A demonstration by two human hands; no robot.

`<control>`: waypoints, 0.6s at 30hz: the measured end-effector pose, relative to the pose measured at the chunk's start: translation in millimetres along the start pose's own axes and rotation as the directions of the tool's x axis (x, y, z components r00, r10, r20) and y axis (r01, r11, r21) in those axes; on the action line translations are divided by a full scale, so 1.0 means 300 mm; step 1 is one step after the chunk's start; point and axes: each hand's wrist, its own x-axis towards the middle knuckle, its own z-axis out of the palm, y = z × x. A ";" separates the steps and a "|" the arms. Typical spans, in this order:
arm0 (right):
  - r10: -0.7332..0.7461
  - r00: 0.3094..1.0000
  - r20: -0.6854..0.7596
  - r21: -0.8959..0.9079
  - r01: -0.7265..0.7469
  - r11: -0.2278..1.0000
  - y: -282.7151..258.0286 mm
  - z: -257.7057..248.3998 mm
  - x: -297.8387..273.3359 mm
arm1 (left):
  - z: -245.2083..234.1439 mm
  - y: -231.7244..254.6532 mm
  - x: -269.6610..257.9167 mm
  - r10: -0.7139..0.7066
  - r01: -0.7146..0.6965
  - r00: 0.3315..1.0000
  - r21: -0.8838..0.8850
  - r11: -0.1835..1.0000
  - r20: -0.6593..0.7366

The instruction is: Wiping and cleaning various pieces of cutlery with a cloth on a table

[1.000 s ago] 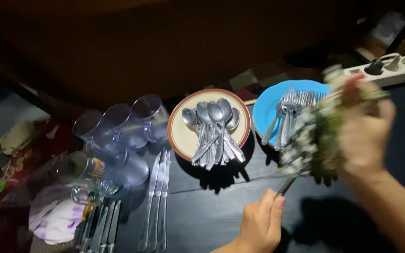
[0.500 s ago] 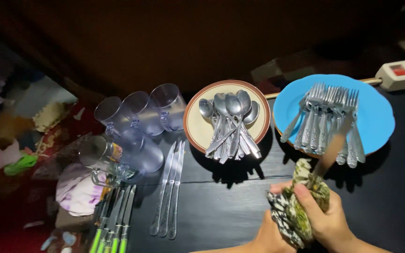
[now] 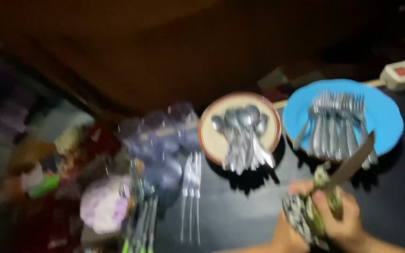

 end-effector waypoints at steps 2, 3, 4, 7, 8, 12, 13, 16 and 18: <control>-0.592 0.803 0.075 0.289 0.551 0.783 -0.274 -0.024 -0.013 | 0.010 -0.016 -0.066 0.182 -0.200 0.975 -0.142 0.969 -0.129; -0.607 0.791 0.072 0.285 0.567 0.773 -0.241 -0.040 0.006 | 0.003 0.008 -0.039 0.199 -0.218 0.971 -0.148 0.965 -0.134; -0.662 0.749 0.033 0.079 0.659 0.748 -0.215 -0.060 0.028 | -0.005 0.041 -0.013 0.316 -0.356 0.925 -0.190 0.915 -0.208; -0.602 0.781 0.166 -0.276 0.623 0.732 -0.187 -0.094 0.096 | -0.040 0.149 -0.037 0.559 -0.605 0.784 -0.127 0.786 -0.270; -0.437 0.856 0.276 -0.429 0.517 0.741 -0.183 -0.101 0.121 | -0.053 0.186 -0.058 0.682 -0.704 0.698 -0.030 0.710 -0.220; -0.715 0.619 0.324 -0.654 0.693 0.304 -0.211 -0.037 0.050 | -0.022 0.140 -0.032 0.526 -0.531 0.846 -0.052 0.846 -0.086; -0.736 0.556 0.387 -0.660 0.724 0.200 -0.214 -0.029 0.033 | -0.031 0.167 -0.016 0.422 -0.441 0.898 -0.247 0.863 -0.127; -0.694 0.541 0.474 -0.595 0.779 0.201 -0.217 -0.028 0.011 | -0.101 0.246 0.030 0.375 -0.420 0.907 -0.346 0.839 -0.192; -0.629 0.591 0.505 -0.524 0.789 0.321 -0.239 -0.045 0.007 | -0.147 0.286 0.042 0.432 -0.482 0.872 -0.251 0.839 -0.230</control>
